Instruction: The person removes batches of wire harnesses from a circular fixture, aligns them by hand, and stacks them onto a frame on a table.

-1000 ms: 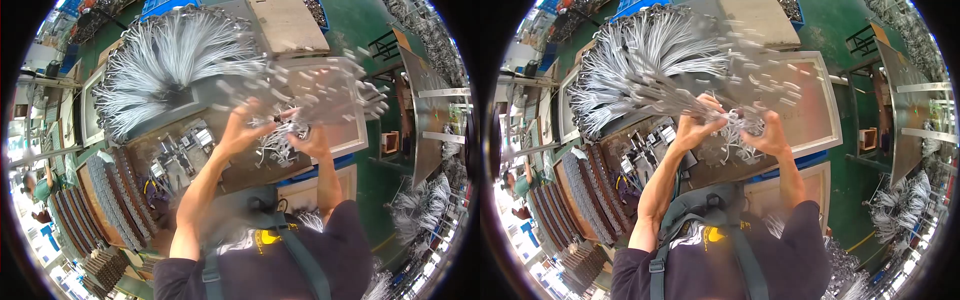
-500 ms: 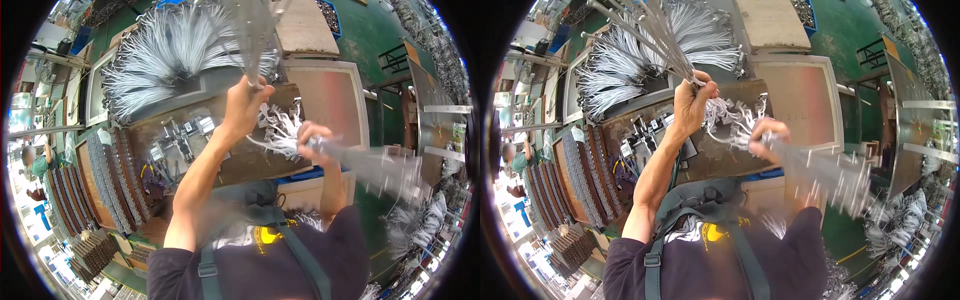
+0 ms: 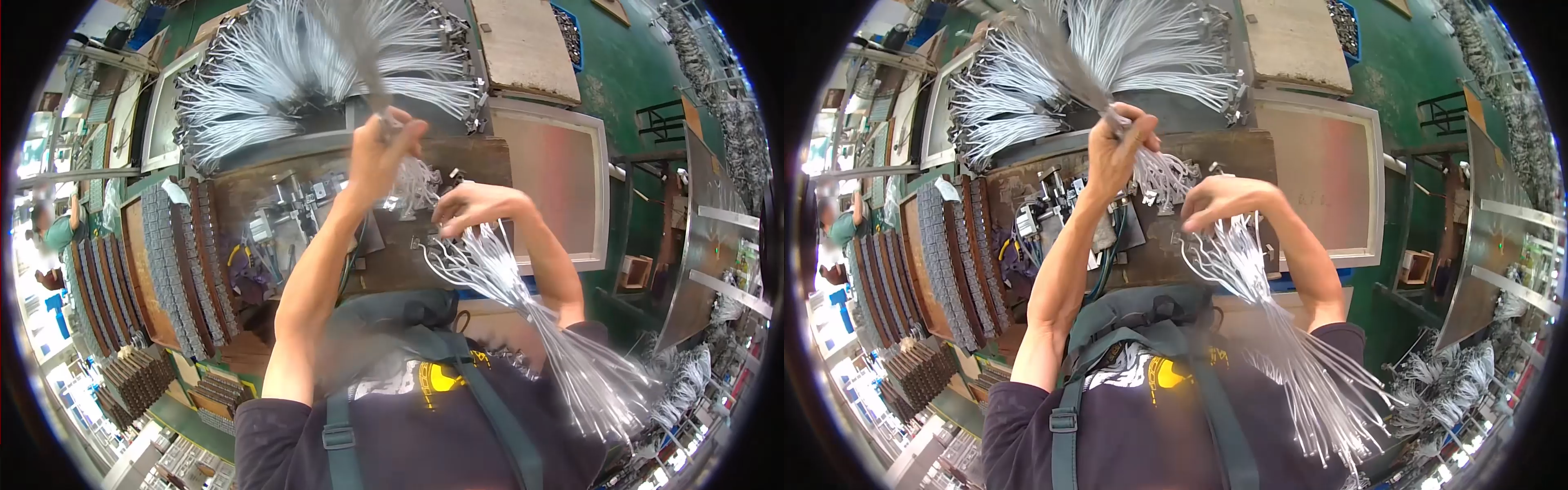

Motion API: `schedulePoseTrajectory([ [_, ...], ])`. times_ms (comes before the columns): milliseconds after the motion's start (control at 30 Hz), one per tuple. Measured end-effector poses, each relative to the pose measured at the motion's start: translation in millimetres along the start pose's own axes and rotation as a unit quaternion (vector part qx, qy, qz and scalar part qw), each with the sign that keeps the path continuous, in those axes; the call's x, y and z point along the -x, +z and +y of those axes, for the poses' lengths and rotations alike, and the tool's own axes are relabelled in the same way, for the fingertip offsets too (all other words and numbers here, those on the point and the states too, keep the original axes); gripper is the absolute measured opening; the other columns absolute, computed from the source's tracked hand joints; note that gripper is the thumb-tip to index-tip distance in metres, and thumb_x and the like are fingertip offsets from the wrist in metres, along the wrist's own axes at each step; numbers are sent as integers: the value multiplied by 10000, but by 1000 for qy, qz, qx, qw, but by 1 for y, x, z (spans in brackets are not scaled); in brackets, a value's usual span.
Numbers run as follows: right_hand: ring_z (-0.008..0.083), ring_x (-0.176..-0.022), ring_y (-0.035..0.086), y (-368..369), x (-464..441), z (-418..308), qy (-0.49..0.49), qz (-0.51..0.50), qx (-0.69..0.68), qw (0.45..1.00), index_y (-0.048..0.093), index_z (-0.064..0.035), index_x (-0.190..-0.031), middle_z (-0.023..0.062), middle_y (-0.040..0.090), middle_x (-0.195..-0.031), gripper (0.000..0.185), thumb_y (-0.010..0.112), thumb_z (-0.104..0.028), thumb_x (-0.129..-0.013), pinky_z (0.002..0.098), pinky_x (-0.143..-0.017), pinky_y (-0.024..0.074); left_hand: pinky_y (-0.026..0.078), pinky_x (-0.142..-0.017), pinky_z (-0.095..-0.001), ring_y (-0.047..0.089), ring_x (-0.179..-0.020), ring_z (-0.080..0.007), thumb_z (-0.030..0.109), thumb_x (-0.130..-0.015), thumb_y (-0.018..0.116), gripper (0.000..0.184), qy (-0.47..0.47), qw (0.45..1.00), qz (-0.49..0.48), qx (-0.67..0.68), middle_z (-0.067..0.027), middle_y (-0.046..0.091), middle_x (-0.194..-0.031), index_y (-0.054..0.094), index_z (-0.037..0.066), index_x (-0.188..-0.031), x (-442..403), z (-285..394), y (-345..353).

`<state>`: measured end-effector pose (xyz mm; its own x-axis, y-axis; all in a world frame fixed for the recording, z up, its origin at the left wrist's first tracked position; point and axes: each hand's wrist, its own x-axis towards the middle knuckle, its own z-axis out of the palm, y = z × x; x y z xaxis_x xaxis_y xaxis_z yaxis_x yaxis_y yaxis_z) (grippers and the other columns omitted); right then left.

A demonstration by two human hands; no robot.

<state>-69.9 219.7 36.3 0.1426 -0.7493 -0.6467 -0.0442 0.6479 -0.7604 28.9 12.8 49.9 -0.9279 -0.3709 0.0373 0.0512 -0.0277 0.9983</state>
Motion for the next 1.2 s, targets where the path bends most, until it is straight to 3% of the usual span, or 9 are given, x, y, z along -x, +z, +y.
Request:
schedulePoseTrajectory([
  [100,339,-936,718,12,-47,24,17,94,306,947,740,6,-1053,187,745,-990,441,835,-300,-749,412,-846,567,530,-645,-294,634,-646,-146,152,-1016,636,158,39,994,98,40,-61,640,-697,601,8,-963,0,-1,-26],
  [233,360,-929,705,-7,-62,51,54,282,292,912,746,-37,-976,179,735,-946,318,760,-117,-668,426,-847,565,484,-604,-264,618,-638,-97,225,-998,676,217,48,995,89,-17,-34,661,-694,627,21,-941,13,-2,-26],
  [467,382,-928,704,-15,-68,62,126,288,373,873,756,-33,-923,221,724,-934,271,762,-188,-701,454,-832,570,469,-635,-251,625,-697,-89,250,-975,708,264,30,998,-13,-57,-41,704,-753,656,-2,-915,0,-14,11],
  [533,394,-924,702,-12,-71,64,118,246,401,874,756,-32,-928,237,721,-929,303,766,-244,-711,473,-831,567,468,-649,-254,617,-699,-94,232,-943,740,236,-17,994,90,63,-41,708,-763,675,5,-934,-6,-32,-1],
  [667,395,-894,710,-16,-74,51,40,250,389,885,700,12,-980,221,722,-894,482,829,-362,-704,470,-811,573,479,-628,-259,620,-685,-98,217,-874,797,248,-72,993,48,-86,-40,697,-775,668,6,-894,7,-87,-19],
  [700,386,-1065,668,-23,-79,43,68,210,364,905,621,-4,-1233,232,696,-1087,737,864,-418,-674,453,-925,538,479,-628,-259,620,-685,-98,217,-874,797,248,-69,993,46,-88,-40,697,-775,668,6,-894,8,-87,-20],
  [900,399,-1447,357,-30,-82,-7,-195,297,325,876,379,-26,-1524,253,401,-1536,1189,939,-446,-563,463,-1187,339,468,-654,-339,402,-507,-126,132,-924,572,311,1,976,85,203,2,404,-552,371,131,-687,18,-52,-30],
  [1067,410,-1421,389,-27,-83,-33,-297,281,364,837,470,-1,-1461,258,477,-1474,1143,936,-504,-546,490,-1179,339,446,-624,-352,379,-478,-132,172,-947,535,306,94,966,19,241,0,375,-514,374,143,-689,18,11,-48],
  [1200,417,-1241,560,-7,-88,-52,-284,199,225,911,569,13,-1354,271,601,-1306,1016,896,-568,-587,511,-1103,400,421,-590,-330,318,-442,-109,170,-973,511,306,183,948,124,228,15,343,-510,362,151,-706,15,37,-48],
])
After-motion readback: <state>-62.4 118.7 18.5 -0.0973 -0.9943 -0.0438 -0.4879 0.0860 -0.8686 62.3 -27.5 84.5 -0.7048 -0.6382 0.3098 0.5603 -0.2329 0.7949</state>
